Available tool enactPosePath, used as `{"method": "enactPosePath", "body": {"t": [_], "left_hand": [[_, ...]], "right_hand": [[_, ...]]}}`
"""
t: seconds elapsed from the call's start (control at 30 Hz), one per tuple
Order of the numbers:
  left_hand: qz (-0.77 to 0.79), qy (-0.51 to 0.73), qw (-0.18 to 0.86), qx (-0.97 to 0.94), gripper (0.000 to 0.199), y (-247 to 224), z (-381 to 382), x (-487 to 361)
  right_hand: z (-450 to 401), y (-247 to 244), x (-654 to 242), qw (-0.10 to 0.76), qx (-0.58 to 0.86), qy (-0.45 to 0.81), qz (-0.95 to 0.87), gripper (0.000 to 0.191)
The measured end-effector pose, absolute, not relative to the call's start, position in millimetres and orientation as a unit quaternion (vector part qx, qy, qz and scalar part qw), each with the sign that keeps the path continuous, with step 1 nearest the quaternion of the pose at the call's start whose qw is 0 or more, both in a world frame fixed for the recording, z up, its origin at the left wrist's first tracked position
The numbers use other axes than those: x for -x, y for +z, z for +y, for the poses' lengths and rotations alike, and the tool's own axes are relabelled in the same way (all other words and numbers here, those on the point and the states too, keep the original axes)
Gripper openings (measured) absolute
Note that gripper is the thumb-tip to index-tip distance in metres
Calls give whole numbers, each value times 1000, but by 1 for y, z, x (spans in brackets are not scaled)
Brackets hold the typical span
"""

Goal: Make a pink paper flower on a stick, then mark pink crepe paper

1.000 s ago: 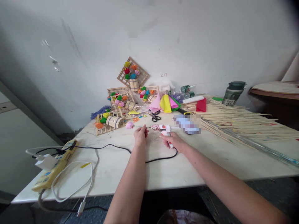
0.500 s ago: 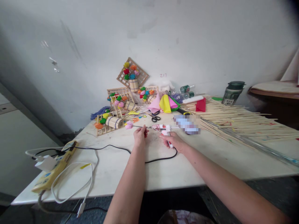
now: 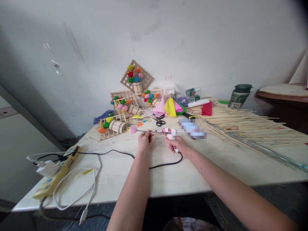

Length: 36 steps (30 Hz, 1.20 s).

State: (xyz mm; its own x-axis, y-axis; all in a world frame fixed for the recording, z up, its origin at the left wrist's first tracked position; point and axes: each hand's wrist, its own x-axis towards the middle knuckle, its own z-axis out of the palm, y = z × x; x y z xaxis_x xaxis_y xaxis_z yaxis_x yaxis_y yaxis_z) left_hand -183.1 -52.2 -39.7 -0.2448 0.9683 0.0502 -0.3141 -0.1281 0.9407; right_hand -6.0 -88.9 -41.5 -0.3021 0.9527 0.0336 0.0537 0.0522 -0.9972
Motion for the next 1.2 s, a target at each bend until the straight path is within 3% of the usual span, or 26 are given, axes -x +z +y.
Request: {"method": "enactPosePath", "body": {"t": [1.2], "left_hand": [[393,649,521,-392,33,-38,-55,184]], "right_hand": [[-93,-35,7,420,402,558,-592,29]]}}
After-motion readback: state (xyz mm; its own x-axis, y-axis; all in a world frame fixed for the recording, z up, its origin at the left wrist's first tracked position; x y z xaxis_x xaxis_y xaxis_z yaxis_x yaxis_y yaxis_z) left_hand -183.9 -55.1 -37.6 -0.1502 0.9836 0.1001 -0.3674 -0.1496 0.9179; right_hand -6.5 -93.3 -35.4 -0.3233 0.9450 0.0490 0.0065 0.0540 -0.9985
